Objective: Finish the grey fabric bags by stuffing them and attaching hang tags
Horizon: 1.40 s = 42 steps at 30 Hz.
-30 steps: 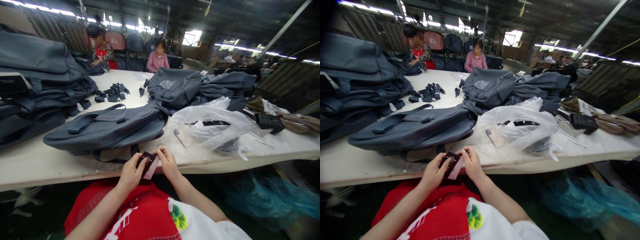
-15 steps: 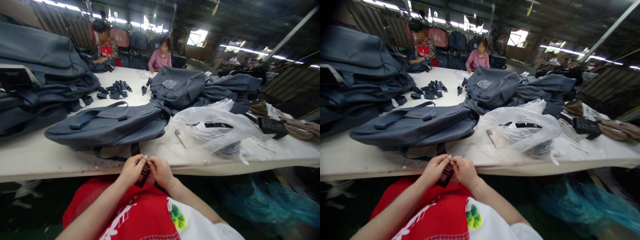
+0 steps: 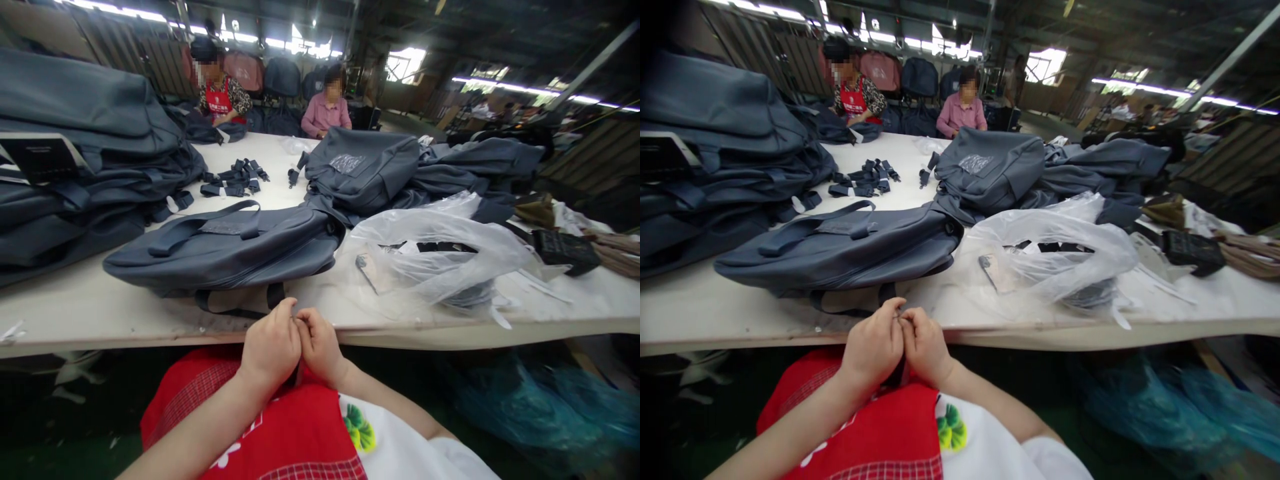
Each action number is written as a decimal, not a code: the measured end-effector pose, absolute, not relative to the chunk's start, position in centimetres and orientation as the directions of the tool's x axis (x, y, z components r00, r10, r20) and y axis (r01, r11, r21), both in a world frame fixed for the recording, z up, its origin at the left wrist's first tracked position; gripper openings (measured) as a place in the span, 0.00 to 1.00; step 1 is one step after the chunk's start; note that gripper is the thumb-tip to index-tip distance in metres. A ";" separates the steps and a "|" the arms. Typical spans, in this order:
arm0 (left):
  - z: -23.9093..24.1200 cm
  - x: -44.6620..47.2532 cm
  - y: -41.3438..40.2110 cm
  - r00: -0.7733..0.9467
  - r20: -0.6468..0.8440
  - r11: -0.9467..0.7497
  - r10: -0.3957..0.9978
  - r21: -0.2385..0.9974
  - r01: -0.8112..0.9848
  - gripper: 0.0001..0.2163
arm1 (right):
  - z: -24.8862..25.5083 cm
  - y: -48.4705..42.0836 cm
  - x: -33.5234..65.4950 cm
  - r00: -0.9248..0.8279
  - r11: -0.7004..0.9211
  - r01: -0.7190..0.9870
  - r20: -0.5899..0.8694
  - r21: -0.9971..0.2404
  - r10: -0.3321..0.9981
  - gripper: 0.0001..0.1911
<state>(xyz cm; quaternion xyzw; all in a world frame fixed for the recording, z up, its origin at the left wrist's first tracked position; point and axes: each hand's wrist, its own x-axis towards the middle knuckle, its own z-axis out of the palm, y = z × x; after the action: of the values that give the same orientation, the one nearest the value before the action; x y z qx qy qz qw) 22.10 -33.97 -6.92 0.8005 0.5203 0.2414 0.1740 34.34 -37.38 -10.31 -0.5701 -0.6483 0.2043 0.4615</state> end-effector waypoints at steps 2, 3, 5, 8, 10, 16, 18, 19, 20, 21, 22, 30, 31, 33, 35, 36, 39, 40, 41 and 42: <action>-8.2 22.2 -33.9 0.349 0.176 -0.386 0.921 0.542 0.746 0.18 | -10.2 -37.3 34.4 0.134 0.225 0.512 0.336 -0.829 0.932 0.08; -8.8 22.0 -33.6 0.362 0.149 -0.378 0.920 0.577 0.724 0.18 | -10.1 -37.1 34.7 0.154 0.207 0.477 0.313 -0.854 0.937 0.08; -9.4 21.2 -32.9 0.429 0.108 -0.383 0.897 0.675 0.630 0.17 | -9.8 -36.5 35.7 0.226 0.167 0.351 0.256 -0.922 0.940 0.09; -9.2 19.9 -32.3 0.524 0.102 -0.399 0.846 0.773 0.494 0.15 | -9.6 -35.3 37.4 0.328 0.107 0.067 0.123 -0.992 0.937 0.13; -8.7 19.5 -32.3 0.557 0.104 -0.401 0.824 0.801 0.445 0.13 | -9.4 -34.8 37.8 0.292 0.062 -0.081 0.036 -0.995 0.956 0.16; -7.8 19.0 -32.9 0.682 0.126 -0.334 0.720 0.925 0.181 0.10 | -9.0 -34.7 36.6 0.171 0.027 -0.191 -0.006 -0.981 0.985 0.18; -8.0 18.7 -33.1 0.686 0.149 -0.321 0.712 0.938 0.129 0.09 | -8.7 -34.7 36.4 0.183 0.058 -0.181 0.024 -0.982 0.983 0.17; -8.1 18.6 -33.3 0.686 0.163 -0.335 0.709 0.934 0.123 0.09 | -8.6 -34.8 36.4 0.183 0.063 -0.183 0.028 -0.981 0.983 0.17; -8.2 18.6 -33.5 0.689 0.175 -0.359 0.703 0.924 0.132 0.09 | -8.5 -34.8 36.4 0.181 0.059 -0.192 0.024 -0.980 0.983 0.17; -8.3 18.7 -33.7 0.697 0.182 -0.390 0.694 0.908 0.152 0.09 | -8.3 -34.9 36.4 0.176 0.049 -0.206 0.012 -0.977 0.984 0.18; -8.4 18.8 -33.9 0.700 0.185 -0.426 0.690 0.885 0.186 0.08 | -8.1 -34.9 36.4 0.172 0.035 -0.222 -0.004 -0.974 0.985 0.18; -7.2 20.5 -36.4 0.563 0.144 -0.453 0.814 0.763 0.460 0.11 | -7.2 -35.8 35.4 0.313 0.131 -0.101 0.093 -0.986 0.945 0.14; -7.0 20.5 -36.6 0.564 0.137 -0.436 0.814 0.786 0.438 0.12 | -7.2 -35.9 35.3 0.331 0.145 -0.068 0.115 -0.987 0.937 0.14; -6.6 20.5 -37.1 0.582 0.134 -0.411 0.802 0.831 0.375 0.15 | -7.2 -35.8 35.0 0.354 0.150 -0.022 0.133 -0.988 0.926 0.13; -6.5 20.4 -37.4 0.600 0.153 -0.408 0.785 0.857 0.315 0.15 | -6.9 -35.7 34.9 0.362 0.146 -0.009 0.132 -0.989 0.923 0.13; -6.5 20.4 -37.4 0.598 0.166 -0.409 0.784 0.863 0.296 0.15 | -6.8 -35.7 34.9 0.361 0.147 -0.011 0.133 -0.989 0.923 0.13; -6.7 20.4 -37.3 0.529 0.200 -0.381 0.825 0.888 0.259 0.10 | -6.2 -35.6 34.9 0.353 0.170 0.000 0.159 -0.986 0.922 0.12; -6.8 20.5 -37.2 0.487 0.209 -0.363 0.848 0.898 0.247 0.10 | -6.1 -35.5 34.9 0.353 0.180 0.008 0.172 -0.984 0.920 0.12; -6.9 20.5 -37.0 0.445 0.212 -0.343 0.870 0.908 0.238 0.11 | -5.9 -35.5 34.9 0.356 0.190 0.015 0.183 -0.982 0.916 0.12; -7.0 20.5 -36.8 0.410 0.211 -0.325 0.887 0.917 0.232 0.12 | -5.8 -35.4 34.9 0.362 0.196 0.018 0.189 -0.980 0.913 0.12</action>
<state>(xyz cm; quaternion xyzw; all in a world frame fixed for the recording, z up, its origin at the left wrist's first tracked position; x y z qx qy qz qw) 20.53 -36.84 -7.00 0.7201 0.3886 0.3794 0.4318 34.88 -35.43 -5.80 -0.5270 -0.4414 0.3525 0.6350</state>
